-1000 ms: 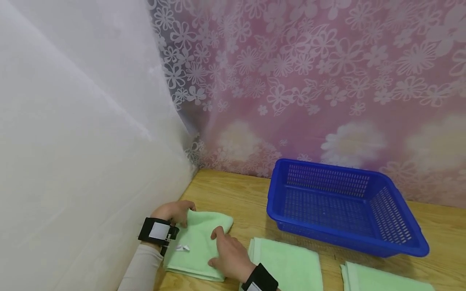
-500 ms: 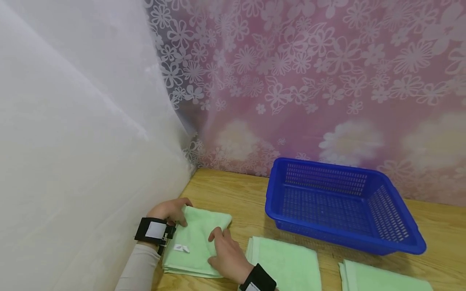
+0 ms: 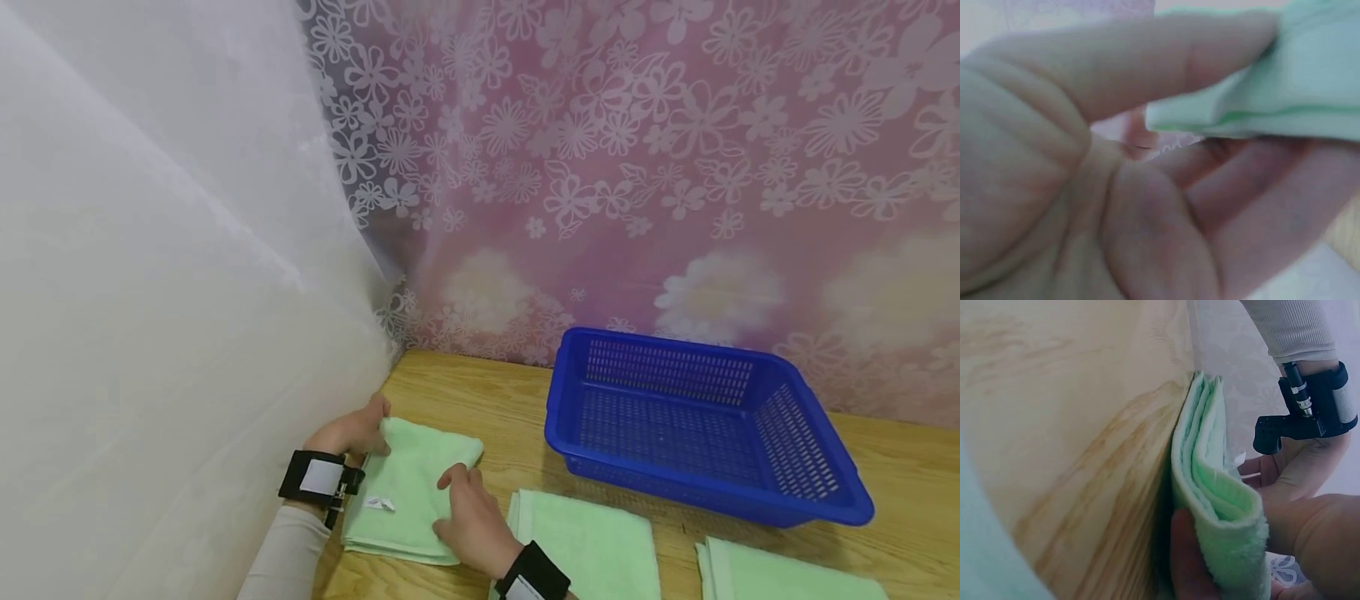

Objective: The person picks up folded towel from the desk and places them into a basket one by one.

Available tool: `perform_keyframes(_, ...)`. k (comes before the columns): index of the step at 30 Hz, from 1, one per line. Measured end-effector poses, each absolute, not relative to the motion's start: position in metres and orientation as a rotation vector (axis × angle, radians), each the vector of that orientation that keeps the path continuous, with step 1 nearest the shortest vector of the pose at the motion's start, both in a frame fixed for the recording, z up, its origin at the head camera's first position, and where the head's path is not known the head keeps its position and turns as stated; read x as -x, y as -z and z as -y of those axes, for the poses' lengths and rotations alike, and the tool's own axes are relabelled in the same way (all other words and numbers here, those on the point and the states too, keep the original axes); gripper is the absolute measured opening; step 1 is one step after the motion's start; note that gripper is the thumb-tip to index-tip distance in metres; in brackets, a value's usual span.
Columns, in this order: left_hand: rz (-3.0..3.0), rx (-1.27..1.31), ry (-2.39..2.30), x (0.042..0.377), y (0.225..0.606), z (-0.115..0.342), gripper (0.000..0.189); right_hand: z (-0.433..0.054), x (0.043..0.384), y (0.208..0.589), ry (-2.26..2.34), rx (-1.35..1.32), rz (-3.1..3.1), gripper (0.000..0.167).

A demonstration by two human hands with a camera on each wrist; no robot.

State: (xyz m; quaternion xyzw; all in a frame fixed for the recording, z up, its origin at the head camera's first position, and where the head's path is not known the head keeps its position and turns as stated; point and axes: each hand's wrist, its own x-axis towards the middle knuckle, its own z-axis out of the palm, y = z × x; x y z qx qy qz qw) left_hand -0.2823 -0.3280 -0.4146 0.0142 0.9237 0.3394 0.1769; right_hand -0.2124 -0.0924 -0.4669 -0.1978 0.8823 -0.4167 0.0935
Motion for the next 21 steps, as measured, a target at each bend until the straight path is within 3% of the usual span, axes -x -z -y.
perform_keyframes(6,-2.666,-0.241,-0.875,0.287,0.414,0.327,0.019,0.092,0.213,0.465,1.266,0.580,-2.635,0.041)
perform_keyframes(13,-2.665,-0.268,-0.838,0.288,0.412,0.324,0.029,0.091,0.213,0.461,1.269,0.573,-2.655,0.043)
perform_keyframes(21,-2.657,-0.216,-0.903,0.282,0.402,0.317,0.056,0.085,0.210,0.442,1.321,0.581,-2.678,0.043)
